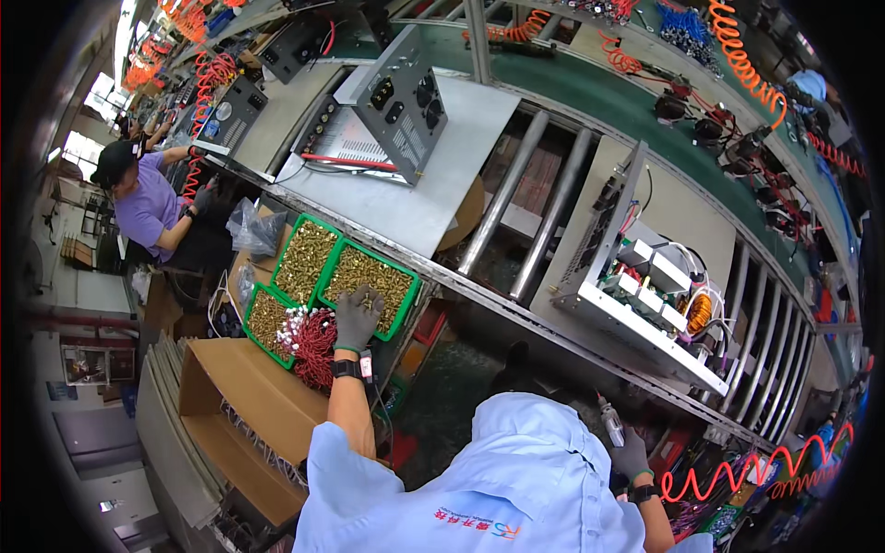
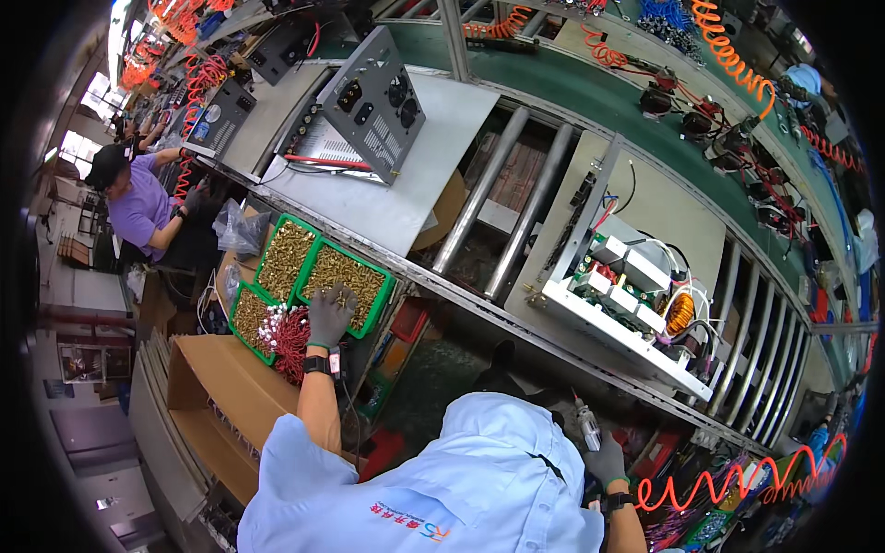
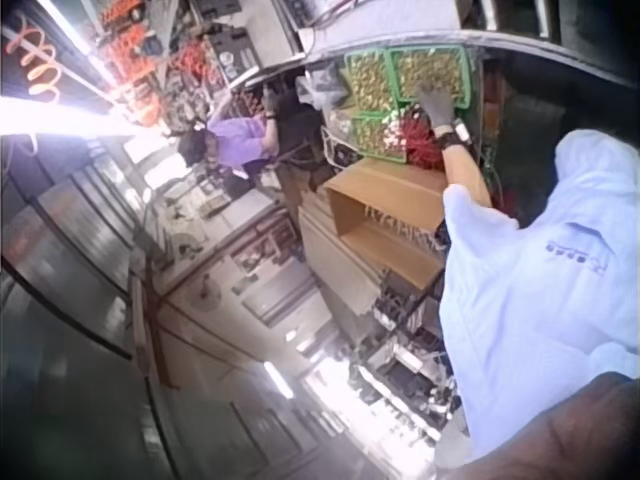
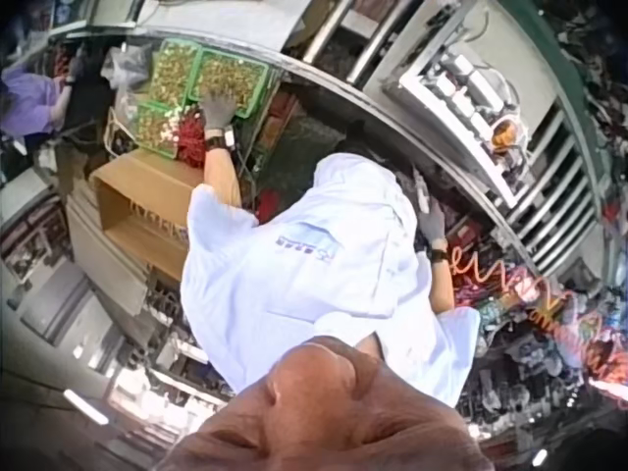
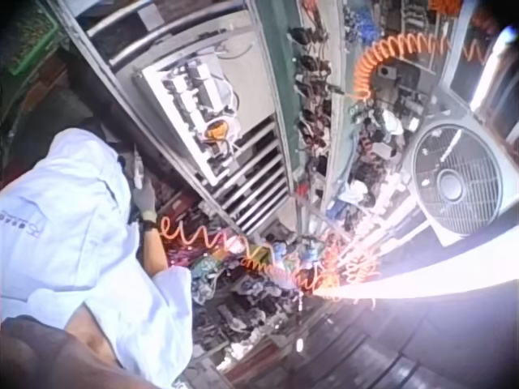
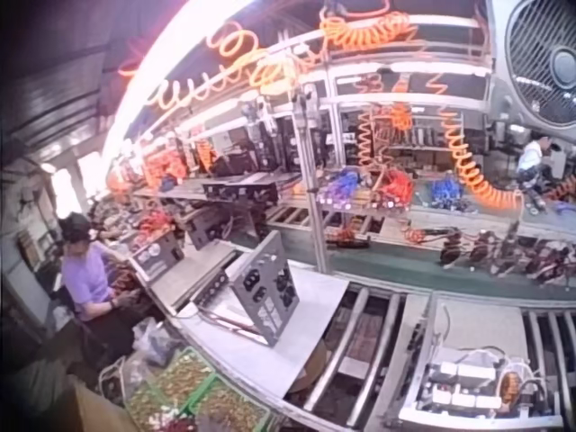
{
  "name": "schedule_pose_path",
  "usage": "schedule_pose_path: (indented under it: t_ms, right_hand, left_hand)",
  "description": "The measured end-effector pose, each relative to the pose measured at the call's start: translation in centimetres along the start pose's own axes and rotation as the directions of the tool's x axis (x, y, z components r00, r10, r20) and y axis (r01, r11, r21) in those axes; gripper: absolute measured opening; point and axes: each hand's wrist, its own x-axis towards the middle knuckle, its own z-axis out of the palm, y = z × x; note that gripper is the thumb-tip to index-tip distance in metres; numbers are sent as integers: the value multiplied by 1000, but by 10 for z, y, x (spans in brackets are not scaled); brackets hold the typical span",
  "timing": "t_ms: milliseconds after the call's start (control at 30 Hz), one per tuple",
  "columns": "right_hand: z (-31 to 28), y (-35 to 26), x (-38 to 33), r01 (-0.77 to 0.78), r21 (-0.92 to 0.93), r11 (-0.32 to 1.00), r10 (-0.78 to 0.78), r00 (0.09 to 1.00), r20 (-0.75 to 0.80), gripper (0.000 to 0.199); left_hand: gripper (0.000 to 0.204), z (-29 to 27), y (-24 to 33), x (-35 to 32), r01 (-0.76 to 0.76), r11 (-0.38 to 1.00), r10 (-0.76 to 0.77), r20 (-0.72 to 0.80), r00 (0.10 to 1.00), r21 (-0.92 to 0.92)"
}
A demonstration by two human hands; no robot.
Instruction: Assemble and wire electronic components inside a metal chassis on a factory conveyor line.
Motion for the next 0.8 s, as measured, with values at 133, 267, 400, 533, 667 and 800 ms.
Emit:
schedule_pose_path:
  t_ms: [133, 267, 400, 533, 667, 800]
  right_hand:
    - [-2, -12, 0, 39, 35, 999, -38, 999, -20, 40]
    - [-3, -17, -7, 43, 83, 996, -38, 998, -57, 41]
    - [6, 3, -26, 17, 127, 992, -3, 994, -113, 40]
    - [9, 4, -49, 4, 228, 974, 37, 984, -175, 37]
    - [8, 11, -75, -119, 342, 932, 172, 977, -127, 41]
    - [18, 31, -94, -129, 450, 883, 210, 968, -134, 48]
  left_hand:
    - [31, -18, -2, 8, -9, 997, 5, 51, 999, 79]
    - [47, -52, -8, 22, -132, 957, 140, -12, 990, 257]
    - [44, -14, -10, 12, -246, -610, 179, 433, 884, 754]
    - [35, -10, -9, 8, -174, -487, 278, 341, 898, 856]
    - [31, 44, -27, -20, -303, -477, 262, 463, 847, 825]
    - [27, 133, -101, -56, -714, -363, -4, 765, 644, 599]
